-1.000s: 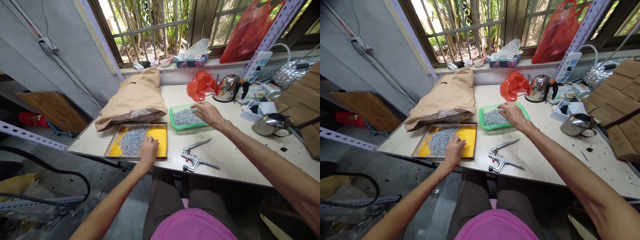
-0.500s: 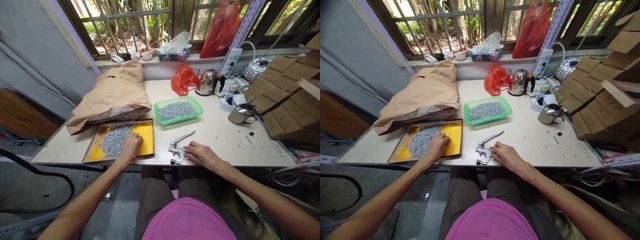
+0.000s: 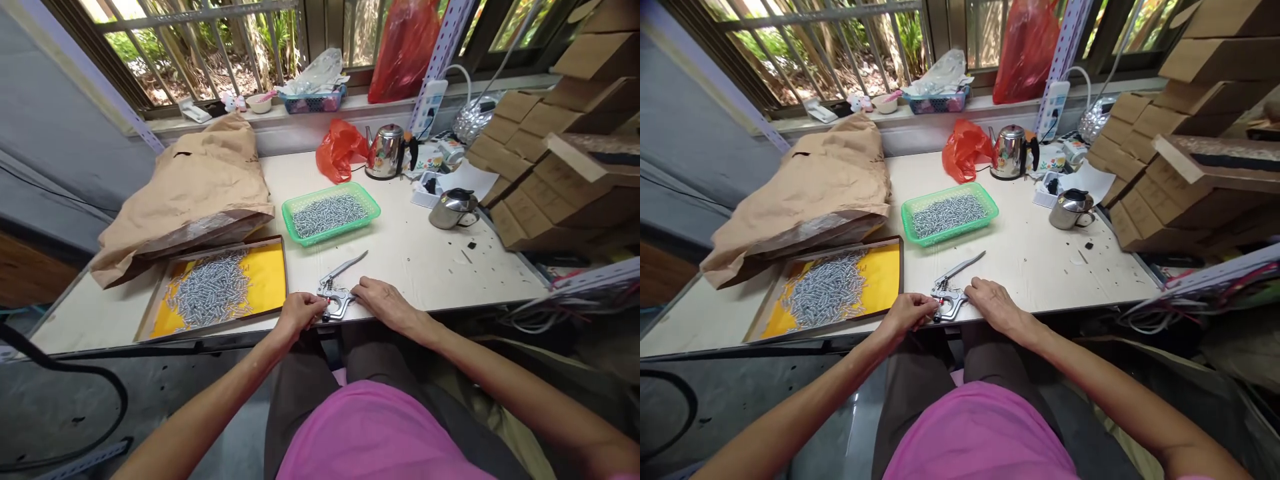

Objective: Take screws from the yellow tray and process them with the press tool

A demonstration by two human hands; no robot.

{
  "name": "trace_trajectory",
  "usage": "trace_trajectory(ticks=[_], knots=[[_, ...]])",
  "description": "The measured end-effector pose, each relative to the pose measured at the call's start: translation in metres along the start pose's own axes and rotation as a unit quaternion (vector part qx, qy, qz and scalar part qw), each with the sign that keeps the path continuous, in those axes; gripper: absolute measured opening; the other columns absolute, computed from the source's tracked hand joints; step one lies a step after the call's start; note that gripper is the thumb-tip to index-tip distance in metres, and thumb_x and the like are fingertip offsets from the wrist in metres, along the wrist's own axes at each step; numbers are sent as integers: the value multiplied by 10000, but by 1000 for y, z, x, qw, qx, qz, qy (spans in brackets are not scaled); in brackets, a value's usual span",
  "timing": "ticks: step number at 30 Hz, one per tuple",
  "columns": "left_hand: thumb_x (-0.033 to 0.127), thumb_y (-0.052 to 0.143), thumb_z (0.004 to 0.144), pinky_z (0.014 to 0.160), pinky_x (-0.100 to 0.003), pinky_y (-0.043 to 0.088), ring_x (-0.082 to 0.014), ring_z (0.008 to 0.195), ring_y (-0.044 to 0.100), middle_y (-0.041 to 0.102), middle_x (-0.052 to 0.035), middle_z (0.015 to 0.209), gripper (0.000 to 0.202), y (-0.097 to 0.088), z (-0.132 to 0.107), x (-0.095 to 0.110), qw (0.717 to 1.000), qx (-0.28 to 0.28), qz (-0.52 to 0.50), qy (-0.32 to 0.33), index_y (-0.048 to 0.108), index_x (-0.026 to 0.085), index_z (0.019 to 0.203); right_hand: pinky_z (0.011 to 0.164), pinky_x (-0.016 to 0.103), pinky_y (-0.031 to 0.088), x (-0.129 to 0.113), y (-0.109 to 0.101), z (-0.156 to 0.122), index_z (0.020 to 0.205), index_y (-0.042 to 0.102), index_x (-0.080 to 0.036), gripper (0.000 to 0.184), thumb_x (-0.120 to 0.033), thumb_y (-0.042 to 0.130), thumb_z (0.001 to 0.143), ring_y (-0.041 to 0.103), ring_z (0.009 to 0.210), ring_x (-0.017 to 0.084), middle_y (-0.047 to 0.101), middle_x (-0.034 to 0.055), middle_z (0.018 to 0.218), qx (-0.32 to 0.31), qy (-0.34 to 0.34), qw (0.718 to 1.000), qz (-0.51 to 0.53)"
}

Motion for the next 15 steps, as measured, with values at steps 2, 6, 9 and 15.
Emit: trace_trajectory(ticks=[2, 6, 9, 15], knots=[[379, 685, 660, 355, -178, 220, -42, 375, 339, 474, 51, 452, 265, 0, 1, 0, 1000, -1, 21, -18, 630, 120, 663, 696, 264, 383, 2, 3, 0, 968, 616, -178, 179, -183, 437, 964, 561, 847, 172, 582, 65, 939, 8, -3, 1000, -5], [362, 670, 674, 363, -182, 210, -43, 365, 328, 444, 62, 414, 241, -1, 7, 0, 998, -14, 60, -31, 633, 124, 652, 689, 271, 367, 3, 6, -2, 961, 603, -177, 170, -169, 433, 964, 550, 823, 170, 578, 64, 939, 24, -10, 1000, -10], [361, 661, 686, 365, -191, 209, -45, 347, 318, 441, 61, 392, 250, -2, 13, -2, 993, -39, 100, -57, 599, 133, 603, 676, 272, 358, 2, 5, -3, 953, 598, -177, 169, -165, 430, 965, 544, 810, 168, 573, 57, 929, 37, -11, 999, -10], [357, 697, 657, 374, -196, 214, -52, 364, 366, 501, 45, 434, 260, -1, 16, 4, 984, -86, 116, -100, 572, 140, 588, 681, 269, 366, 2, 6, -3, 942, 599, -181, 172, -183, 429, 967, 544, 814, 171, 570, 61, 926, 38, -8, 999, -3]])
Point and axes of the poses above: each hand's wrist, its own z-axis towards the middle knuckle, its own y-axis out of the palm, x = y × z, the point moved 4 cm from there along z, towards the middle knuckle
